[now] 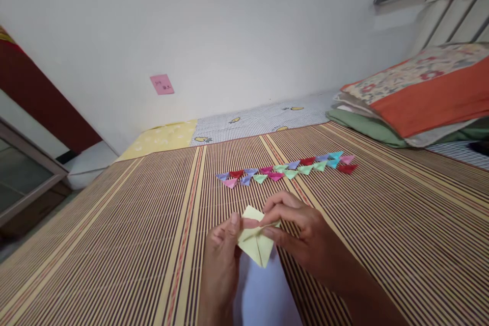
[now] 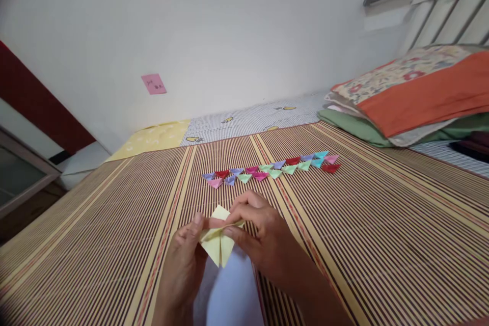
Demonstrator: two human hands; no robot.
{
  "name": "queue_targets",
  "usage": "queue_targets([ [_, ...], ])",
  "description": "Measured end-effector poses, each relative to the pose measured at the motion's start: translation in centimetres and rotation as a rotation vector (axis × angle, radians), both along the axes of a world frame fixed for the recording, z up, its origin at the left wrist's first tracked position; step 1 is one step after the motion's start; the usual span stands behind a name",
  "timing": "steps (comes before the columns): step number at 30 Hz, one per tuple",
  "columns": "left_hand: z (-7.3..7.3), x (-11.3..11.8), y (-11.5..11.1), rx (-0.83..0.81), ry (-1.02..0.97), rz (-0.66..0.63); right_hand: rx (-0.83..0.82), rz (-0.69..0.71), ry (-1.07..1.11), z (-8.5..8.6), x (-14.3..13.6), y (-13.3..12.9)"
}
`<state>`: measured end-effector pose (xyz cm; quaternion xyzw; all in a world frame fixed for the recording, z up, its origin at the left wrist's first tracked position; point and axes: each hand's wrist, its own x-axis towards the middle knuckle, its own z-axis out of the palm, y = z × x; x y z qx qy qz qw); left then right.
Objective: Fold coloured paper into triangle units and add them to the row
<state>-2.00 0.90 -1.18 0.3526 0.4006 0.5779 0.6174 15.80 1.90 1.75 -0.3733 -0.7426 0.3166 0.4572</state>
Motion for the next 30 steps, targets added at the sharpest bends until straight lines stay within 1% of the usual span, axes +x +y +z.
queue_targets([
  [4, -0.3, -0.4, 0.0, 0.113, 0.077, -0.022, -0.064, -0.045, 0.159, -0.7, -0.4, 0.6],
  [6, 0.0, -0.3, 0.0, 0.095, 0.127, -0.035, -0.104, -0.045, 0.215, -1.0, -0.7, 0.7],
  [8, 0.4, 0.0, 0.0, 0.054, 0.179, 0.002, -0.147, -0.026, 0.258, -1.1, -0.9, 0.7],
  [11, 1.0, 0.5, -0.2, 0.077, 0.225, 0.029, -0.228, -0.004, 0.315, -1.3, -1.2, 0.7],
  [14, 1.1, 0.7, -0.4, 0.086, 0.254, 0.039, -0.345, 0.042, 0.380, -1.5, -1.2, 0.8],
  [16, 1.1, 0.8, -0.5, 0.079, 0.256, 0.044, -0.382, 0.061, 0.397, -1.7, -1.3, 0.8],
  [20, 1.3, 1.0, -0.4, 0.064, 0.228, 0.070, -0.328, 0.024, 0.374, -1.8, -1.4, 0.7],
  [24, 1.5, 1.0, -0.5, 0.063, 0.238, 0.107, -0.281, 0.000, 0.301, -1.4, -1.4, 0.5],
  [27, 1.4, 0.8, -0.6, 0.100, 0.275, 0.074, -0.224, -0.020, 0.224, -1.0, -1.2, 0.5],
  [30, 1.3, 0.6, -0.7, 0.143, 0.319, 0.011, -0.162, -0.011, 0.220, -0.7, -1.1, 0.5],
])
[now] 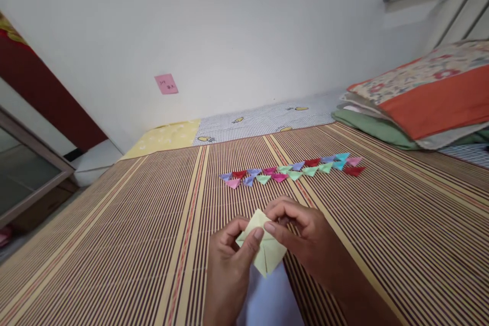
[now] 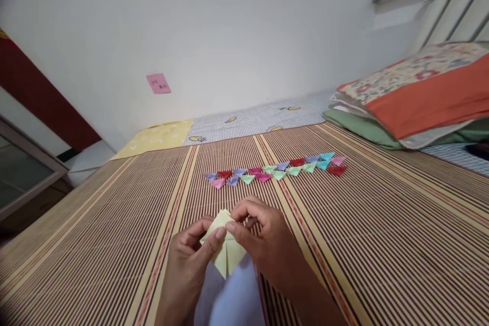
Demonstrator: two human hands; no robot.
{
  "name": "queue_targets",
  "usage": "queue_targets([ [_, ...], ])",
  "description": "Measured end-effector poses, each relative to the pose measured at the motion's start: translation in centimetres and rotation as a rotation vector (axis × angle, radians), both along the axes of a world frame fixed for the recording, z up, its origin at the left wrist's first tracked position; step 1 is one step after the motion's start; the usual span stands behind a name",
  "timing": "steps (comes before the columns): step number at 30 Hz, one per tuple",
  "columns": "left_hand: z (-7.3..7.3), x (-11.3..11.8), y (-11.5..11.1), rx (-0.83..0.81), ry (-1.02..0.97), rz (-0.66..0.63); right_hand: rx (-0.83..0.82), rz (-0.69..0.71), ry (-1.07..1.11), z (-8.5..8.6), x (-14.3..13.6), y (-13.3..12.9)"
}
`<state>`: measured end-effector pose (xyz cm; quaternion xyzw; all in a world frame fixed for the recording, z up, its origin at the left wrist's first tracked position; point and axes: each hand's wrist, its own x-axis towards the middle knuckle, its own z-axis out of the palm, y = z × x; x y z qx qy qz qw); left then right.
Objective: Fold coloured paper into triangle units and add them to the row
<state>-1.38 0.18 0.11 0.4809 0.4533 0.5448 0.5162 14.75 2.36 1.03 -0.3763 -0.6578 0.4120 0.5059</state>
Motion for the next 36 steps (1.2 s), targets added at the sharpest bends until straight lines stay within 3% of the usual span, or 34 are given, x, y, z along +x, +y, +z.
queue_targets([
  [13, -0.2, 1.1, 0.2, 0.003, 0.059, 0.082, 0.017, -0.096, 0.079, -0.1, -0.4, -0.1],
  [23, -0.2, 0.6, -0.1, 0.054, 0.028, -0.005, -0.002, -0.047, 0.099, 0.4, -0.3, -0.3],
  [29, -0.6, 1.0, 0.1, -0.014, 0.045, 0.083, -0.057, -0.097, 0.155, -0.4, -0.5, -0.2],
  [36, -0.3, 1.3, 0.0, -0.012, 0.048, 0.117, 0.024, -0.171, 0.062, 0.2, -0.6, -0.4],
])
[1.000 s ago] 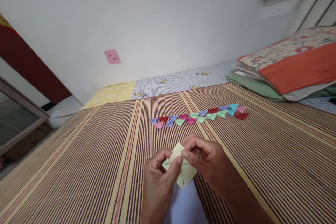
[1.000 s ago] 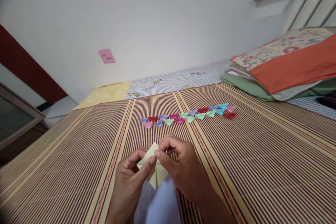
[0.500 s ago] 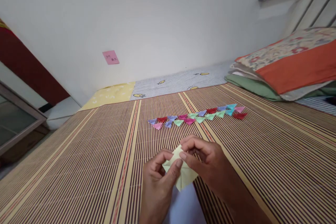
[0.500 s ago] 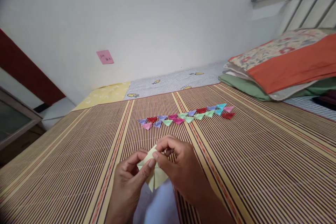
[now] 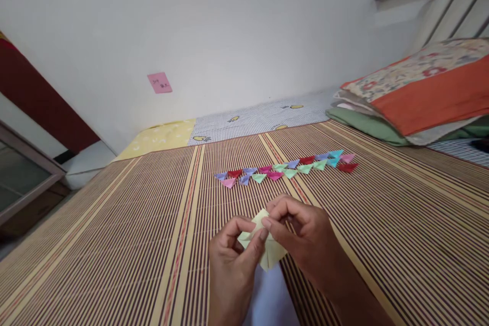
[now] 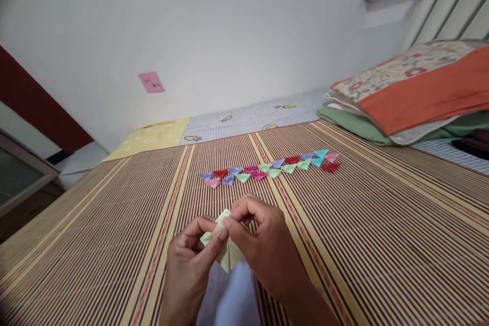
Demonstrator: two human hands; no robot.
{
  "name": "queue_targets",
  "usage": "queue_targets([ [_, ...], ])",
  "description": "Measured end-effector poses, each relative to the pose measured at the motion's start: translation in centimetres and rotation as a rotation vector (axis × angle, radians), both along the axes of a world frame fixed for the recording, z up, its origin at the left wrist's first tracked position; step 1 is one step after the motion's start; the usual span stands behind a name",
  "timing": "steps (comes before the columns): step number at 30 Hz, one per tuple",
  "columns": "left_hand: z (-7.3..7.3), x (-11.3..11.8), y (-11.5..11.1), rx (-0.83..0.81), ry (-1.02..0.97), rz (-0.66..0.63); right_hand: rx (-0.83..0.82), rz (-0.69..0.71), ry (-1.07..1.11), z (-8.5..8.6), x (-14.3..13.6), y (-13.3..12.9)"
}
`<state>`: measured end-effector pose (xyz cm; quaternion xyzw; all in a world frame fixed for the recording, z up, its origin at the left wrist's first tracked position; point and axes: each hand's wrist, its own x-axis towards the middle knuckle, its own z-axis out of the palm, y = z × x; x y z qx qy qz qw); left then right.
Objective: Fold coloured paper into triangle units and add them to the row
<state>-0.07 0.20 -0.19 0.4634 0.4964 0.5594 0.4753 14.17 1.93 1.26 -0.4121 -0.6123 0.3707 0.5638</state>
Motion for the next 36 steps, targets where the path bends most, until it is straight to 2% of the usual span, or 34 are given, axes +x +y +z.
queue_targets([
  [8, 0.20, 0.38, -0.06, -0.035, -0.056, 0.029, 0.044, -0.030, -0.017, -0.29, -0.04, 0.00],
  [25, 0.58, 0.75, -0.17, -0.001, -0.079, 0.064, 0.015, -0.069, 0.009, -0.05, -0.25, -0.20],
  [36, 0.77, 0.93, -0.21, -0.021, -0.149, 0.038, -0.013, -0.109, -0.005, 0.03, -0.44, -0.42],
])
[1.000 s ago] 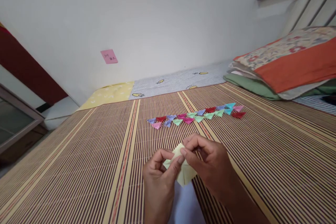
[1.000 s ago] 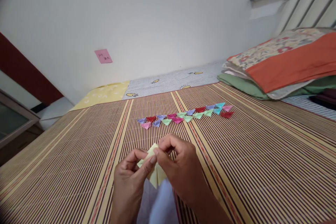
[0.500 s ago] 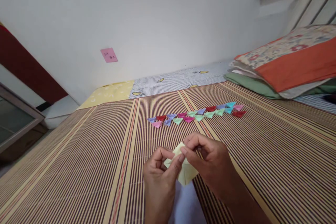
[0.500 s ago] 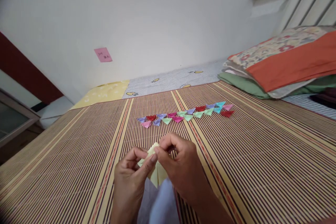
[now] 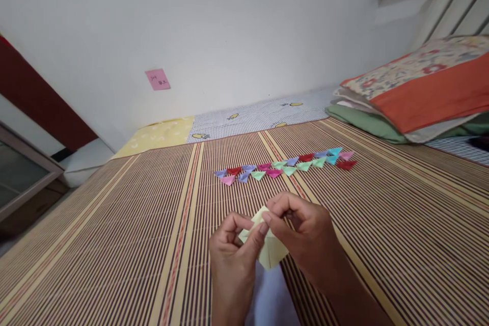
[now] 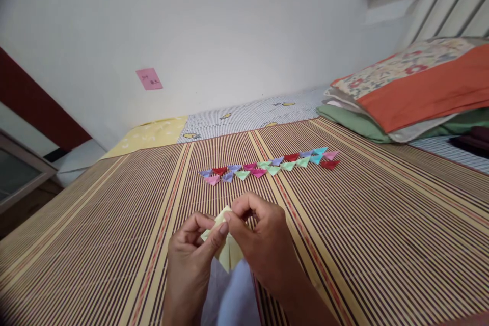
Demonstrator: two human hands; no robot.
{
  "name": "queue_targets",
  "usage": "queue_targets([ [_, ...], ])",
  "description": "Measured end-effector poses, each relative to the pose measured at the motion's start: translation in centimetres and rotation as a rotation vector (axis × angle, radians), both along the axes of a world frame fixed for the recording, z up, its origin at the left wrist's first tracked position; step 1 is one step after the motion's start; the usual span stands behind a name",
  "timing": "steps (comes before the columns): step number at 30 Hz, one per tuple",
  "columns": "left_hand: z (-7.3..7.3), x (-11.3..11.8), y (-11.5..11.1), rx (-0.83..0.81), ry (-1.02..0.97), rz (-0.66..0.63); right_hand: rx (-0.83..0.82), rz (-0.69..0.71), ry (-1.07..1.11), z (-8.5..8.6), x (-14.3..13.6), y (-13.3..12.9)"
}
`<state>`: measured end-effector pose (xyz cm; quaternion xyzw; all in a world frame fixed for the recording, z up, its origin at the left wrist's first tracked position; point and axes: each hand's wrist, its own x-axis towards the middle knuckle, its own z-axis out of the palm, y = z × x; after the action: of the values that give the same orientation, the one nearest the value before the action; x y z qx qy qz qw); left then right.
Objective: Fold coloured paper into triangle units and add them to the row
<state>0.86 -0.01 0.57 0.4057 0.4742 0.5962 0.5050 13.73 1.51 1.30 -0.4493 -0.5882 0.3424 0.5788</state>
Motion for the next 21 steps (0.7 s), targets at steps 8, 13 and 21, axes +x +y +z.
queue_targets([
  [8, -0.23, 0.06, -0.07, 0.020, -0.010, 0.004, -0.017, -0.016, 0.027, -0.03, -0.05, 0.02],
  [13, -0.40, 0.17, -0.05, 0.023, -0.057, 0.011, -0.105, 0.053, 0.134, -0.05, -0.15, 0.08],
  [21, -0.54, -0.14, 0.10, -0.007, -0.074, -0.039, -0.072, 0.080, 0.202, -0.62, 0.58, 0.55],
])
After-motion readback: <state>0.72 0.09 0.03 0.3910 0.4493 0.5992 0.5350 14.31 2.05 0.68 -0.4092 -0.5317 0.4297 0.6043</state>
